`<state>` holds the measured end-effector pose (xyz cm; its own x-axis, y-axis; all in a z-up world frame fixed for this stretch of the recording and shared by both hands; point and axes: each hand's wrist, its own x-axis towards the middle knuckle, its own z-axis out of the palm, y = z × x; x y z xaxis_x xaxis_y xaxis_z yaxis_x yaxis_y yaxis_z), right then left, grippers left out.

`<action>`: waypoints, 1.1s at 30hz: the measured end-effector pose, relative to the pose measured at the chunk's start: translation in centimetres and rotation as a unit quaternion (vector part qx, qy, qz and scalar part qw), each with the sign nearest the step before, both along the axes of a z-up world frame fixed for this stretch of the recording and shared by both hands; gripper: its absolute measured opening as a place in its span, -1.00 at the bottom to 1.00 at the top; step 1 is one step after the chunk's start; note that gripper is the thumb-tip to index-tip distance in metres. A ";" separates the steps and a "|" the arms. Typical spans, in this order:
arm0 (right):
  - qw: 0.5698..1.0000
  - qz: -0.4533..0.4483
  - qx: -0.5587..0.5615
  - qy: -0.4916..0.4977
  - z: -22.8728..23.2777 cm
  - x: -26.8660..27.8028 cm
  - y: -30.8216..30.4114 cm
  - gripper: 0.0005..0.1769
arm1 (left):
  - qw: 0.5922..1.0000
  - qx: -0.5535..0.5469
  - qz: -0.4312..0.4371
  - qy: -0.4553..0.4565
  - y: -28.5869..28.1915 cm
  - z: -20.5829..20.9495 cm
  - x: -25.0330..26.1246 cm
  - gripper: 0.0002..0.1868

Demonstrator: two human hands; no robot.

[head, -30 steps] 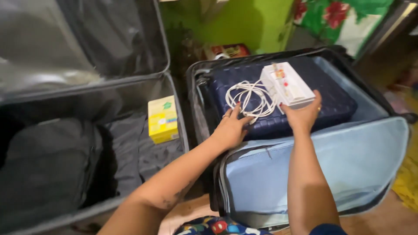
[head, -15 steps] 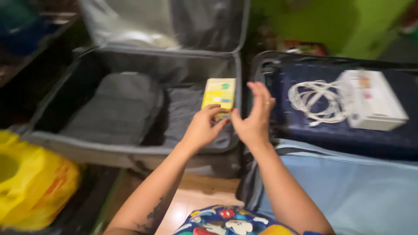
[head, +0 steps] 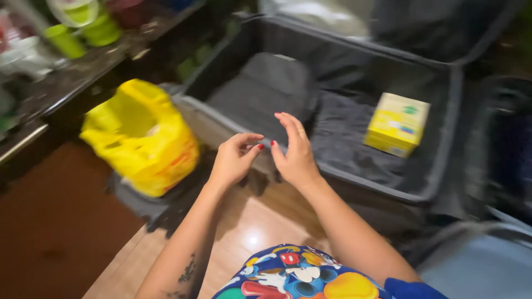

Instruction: The person places a smaller hardshell suitcase, a black backpack, a box, and various items from a yellow plastic bag into a larger open suitcase.

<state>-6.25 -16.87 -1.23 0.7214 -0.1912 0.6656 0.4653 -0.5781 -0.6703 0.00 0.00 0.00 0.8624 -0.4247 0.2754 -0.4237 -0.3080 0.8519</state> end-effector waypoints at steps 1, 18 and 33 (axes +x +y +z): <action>1.000 0.019 0.017 0.000 -0.4 1.0 1.7 -0.32 | 0.999 0.020 0.021 0.015 2.1 0.1 0.3 -0.71; 0.950 0.206 -0.028 0.232 -6.6 15.9 23.1 -0.55 | 0.959 0.116 0.258 -0.009 28.3 -9.2 12.9 -0.66; 0.677 0.307 -0.529 0.410 -16.4 31.5 28.9 -0.30 | 0.854 0.466 0.229 -0.033 30.6 -21.0 25.1 -0.69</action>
